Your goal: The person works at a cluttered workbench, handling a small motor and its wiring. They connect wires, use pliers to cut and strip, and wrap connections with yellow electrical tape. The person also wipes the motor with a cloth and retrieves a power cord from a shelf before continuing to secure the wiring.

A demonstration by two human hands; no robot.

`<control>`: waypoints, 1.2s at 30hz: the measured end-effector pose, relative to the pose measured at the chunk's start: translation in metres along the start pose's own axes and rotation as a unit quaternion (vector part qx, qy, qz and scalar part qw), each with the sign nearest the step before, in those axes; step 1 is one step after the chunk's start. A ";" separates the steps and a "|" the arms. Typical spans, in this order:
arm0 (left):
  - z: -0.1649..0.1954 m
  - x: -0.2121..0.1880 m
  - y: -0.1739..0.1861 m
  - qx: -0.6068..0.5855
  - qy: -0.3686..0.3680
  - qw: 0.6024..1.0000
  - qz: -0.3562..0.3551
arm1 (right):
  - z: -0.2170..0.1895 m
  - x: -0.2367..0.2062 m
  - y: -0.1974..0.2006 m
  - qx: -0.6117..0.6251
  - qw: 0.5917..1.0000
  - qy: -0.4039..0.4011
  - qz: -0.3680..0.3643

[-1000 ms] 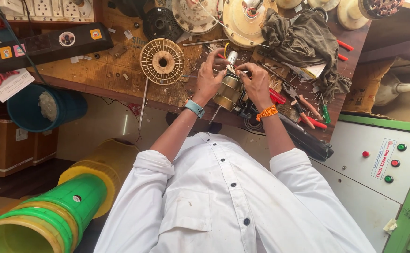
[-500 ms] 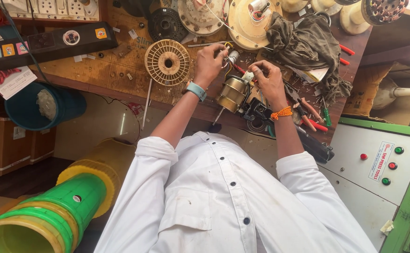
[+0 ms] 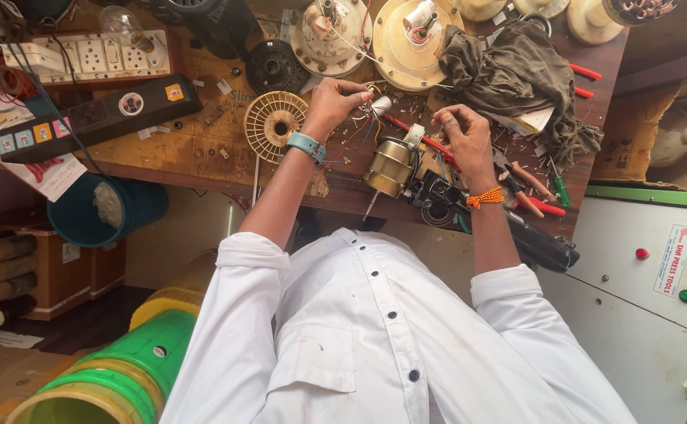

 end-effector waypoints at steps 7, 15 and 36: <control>0.010 0.011 0.005 0.066 -0.009 0.998 0.014 | -0.016 0.010 -0.035 -0.125 0.990 0.069 0.004; 0.011 0.002 -0.019 -0.159 0.027 0.987 -0.019 | -0.052 0.033 -0.079 -0.136 0.986 0.091 0.031; -0.013 -0.006 -0.030 -0.117 -0.091 0.985 0.093 | -0.019 0.029 -0.065 -0.272 0.943 0.189 0.026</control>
Point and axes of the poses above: each hand's wrist, its own x-axis towards the middle knuckle, its own y-axis out of the back of the hand, z = x × y, the point moved 1 cm from there along x, towards the middle knuckle, and after that the axes turned 10 degrees about -y, right-handed, at the moved point
